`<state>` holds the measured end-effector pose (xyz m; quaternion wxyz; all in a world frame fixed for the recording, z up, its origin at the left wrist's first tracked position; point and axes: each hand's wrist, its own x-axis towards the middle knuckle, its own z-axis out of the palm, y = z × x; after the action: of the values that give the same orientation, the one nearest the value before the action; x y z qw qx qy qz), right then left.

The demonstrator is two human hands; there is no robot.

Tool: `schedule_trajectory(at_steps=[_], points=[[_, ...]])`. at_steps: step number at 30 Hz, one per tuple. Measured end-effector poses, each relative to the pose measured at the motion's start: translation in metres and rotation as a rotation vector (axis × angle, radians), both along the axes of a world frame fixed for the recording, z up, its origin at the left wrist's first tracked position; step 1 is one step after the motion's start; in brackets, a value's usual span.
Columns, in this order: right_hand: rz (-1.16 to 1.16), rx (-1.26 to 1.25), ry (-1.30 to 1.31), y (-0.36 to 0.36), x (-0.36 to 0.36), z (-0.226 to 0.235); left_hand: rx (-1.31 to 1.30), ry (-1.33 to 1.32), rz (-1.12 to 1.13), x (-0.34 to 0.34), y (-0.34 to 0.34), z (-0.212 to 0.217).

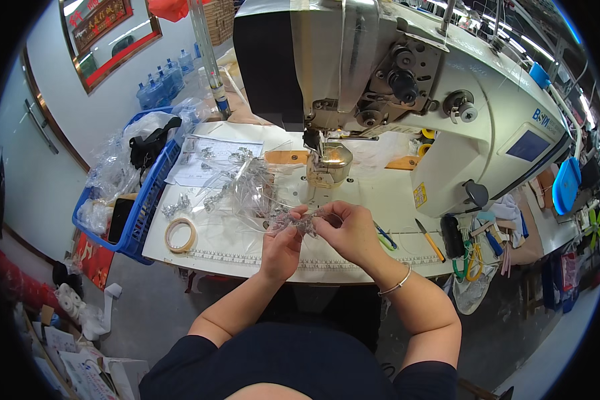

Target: The person sews small clear plastic pieces using a sewing machine, then trims excess thread with scissors. They handle multiple plastic pieces, arranging them on the table and occasionally using a yellow tool to adjust or mark them.

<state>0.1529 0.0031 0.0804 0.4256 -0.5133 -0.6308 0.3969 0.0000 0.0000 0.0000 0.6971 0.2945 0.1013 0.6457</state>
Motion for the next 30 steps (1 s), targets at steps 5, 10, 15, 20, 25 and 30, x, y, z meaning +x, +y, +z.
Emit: schedule_trajectory(at_steps=[5,10,15,20,25,30], points=[[-0.022,0.008,-0.061,-0.005,-0.006,0.000,0.051,0.238,0.176,-0.001,0.003,-0.004],[0.130,-0.186,0.080,-0.002,0.004,0.007,0.058,0.166,0.088,-0.006,0.004,-0.004],[0.359,-0.539,0.632,-0.002,0.032,0.013,-0.125,0.119,0.051,-0.009,-0.001,0.012],[0.324,-0.498,0.515,-0.001,0.035,0.010,-0.109,0.240,0.013,-0.012,-0.006,0.015],[0.220,-0.365,0.392,0.003,0.023,0.005,-0.126,0.215,0.067,-0.010,-0.001,0.017],[0.110,-0.311,0.417,0.023,0.013,0.011,-0.051,0.110,0.051,-0.008,0.031,0.024]])
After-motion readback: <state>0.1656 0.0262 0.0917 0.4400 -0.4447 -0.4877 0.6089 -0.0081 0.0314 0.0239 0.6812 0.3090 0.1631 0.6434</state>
